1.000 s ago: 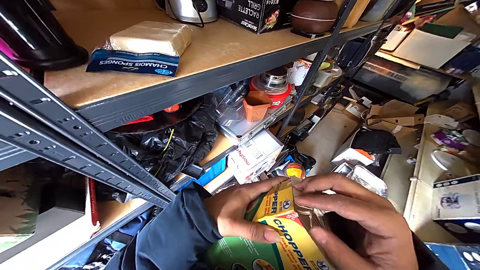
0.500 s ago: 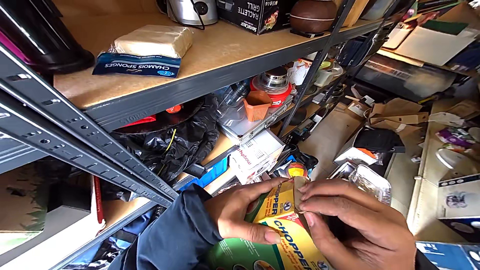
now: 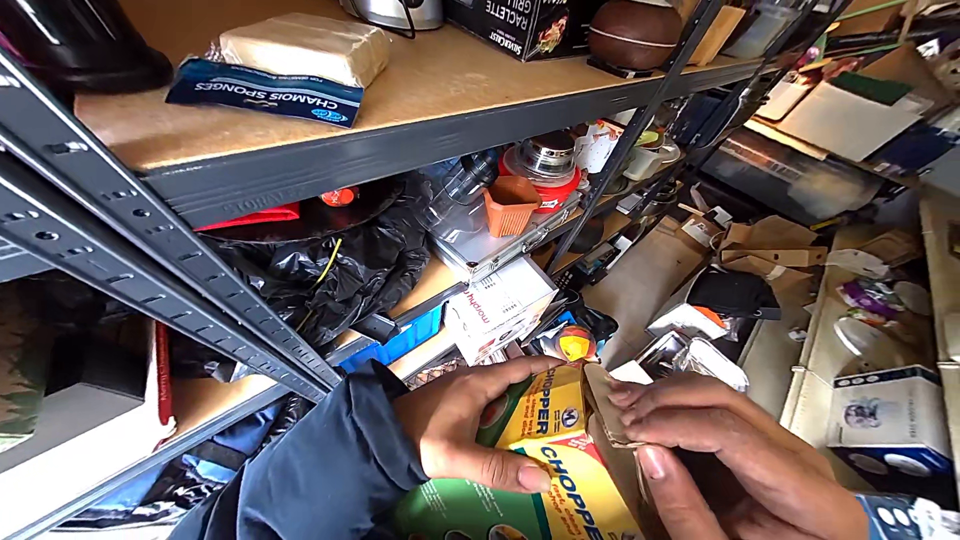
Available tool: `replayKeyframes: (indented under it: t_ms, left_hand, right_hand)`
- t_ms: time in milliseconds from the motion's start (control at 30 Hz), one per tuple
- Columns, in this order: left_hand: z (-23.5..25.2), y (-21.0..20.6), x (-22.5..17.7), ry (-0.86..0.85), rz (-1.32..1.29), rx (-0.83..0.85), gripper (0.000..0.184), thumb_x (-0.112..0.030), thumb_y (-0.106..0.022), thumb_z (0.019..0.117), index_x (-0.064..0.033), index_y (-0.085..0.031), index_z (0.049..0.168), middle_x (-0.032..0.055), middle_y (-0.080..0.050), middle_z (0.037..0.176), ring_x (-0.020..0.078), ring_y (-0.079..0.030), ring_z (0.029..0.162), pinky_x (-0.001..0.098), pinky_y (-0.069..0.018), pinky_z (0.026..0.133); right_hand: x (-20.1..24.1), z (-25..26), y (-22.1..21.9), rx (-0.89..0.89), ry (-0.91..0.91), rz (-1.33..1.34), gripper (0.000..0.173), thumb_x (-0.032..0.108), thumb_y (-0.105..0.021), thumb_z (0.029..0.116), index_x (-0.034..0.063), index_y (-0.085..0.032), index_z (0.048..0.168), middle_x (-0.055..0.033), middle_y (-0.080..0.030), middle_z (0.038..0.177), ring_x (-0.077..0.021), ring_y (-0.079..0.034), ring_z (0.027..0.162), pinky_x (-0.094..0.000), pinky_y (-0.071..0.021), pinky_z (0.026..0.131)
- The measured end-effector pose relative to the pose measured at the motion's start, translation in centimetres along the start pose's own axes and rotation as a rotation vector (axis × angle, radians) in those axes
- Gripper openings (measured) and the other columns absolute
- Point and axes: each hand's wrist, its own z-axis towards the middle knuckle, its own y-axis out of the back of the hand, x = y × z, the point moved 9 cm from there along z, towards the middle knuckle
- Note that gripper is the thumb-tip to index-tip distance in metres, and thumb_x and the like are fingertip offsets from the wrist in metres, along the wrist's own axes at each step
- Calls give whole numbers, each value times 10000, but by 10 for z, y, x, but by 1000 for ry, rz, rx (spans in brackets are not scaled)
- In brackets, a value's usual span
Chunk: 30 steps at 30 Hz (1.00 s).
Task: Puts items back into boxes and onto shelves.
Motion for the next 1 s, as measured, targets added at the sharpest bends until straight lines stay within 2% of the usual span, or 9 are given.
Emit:
replayKeyframes:
  t_ms: [267, 400, 700, 833, 900, 1000]
  left_hand:
    - [-1, -1, 1, -19, 39, 11, 965, -560, -739, 876, -88, -305, 1598, 101, -578, 1436, 182, -614, 1254, 379, -555, 1037]
    - [0, -1, -1, -27, 90, 16, 971, -575, -722, 884, -83, -294, 1604, 96, -580, 1435, 167, -608, 1262, 371, -547, 1052]
    - [-1, 0, -1, -35, 96, 3, 985, -589, -719, 881, -73, -294, 1604, 97, -567, 1454, 179, -599, 1281, 383, -552, 1056]
    - [-1, 2, -2, -33, 168, 2, 1031, -708, -655, 860, -101, -290, 1608, 99, -566, 1444, 168, -606, 1255, 379, -562, 1021]
    - [-1, 3, 0, -32, 197, -6, 1042, -752, -615, 858, -103, -296, 1608, 96, -571, 1440, 161, -604, 1246, 374, -561, 1007]
    - [0, 3, 0, -33, 198, -5, 1021, -733, -627, 865, -106, -307, 1605, 94, -584, 1425, 158, -617, 1225, 363, -572, 981]
  right_hand:
    - [-9, 1, -6, 36, -19, 145, 105, 216, -623, 983, 148, -701, 1000, -34, -707, 1024, -209, -704, 993, -434, -620, 902]
    - [-13, 3, -12, 30, -51, 173, 109, 178, -638, 964, 124, -730, 987, -55, -722, 1012, -217, -706, 989, -425, -621, 887]
    - [-7, 1, -11, -35, -2, 15, 83, 156, -685, 930, 134, -746, 983, -48, -729, 1031, -191, -710, 997, -357, -633, 851]
    - [-6, 1, -8, -100, -26, -33, 86, 149, -674, 935, 133, -712, 1010, -37, -722, 1034, -186, -717, 987, -350, -644, 835]
    - [-7, 0, -11, -74, -14, -12, 81, 142, -696, 922, 127, -715, 999, -42, -725, 1033, -197, -718, 997, -371, -646, 851]
    - [-8, 2, -13, 45, 7, 47, 107, 162, -731, 900, 117, -726, 997, -57, -729, 1050, -219, -710, 1030, -405, -632, 892]
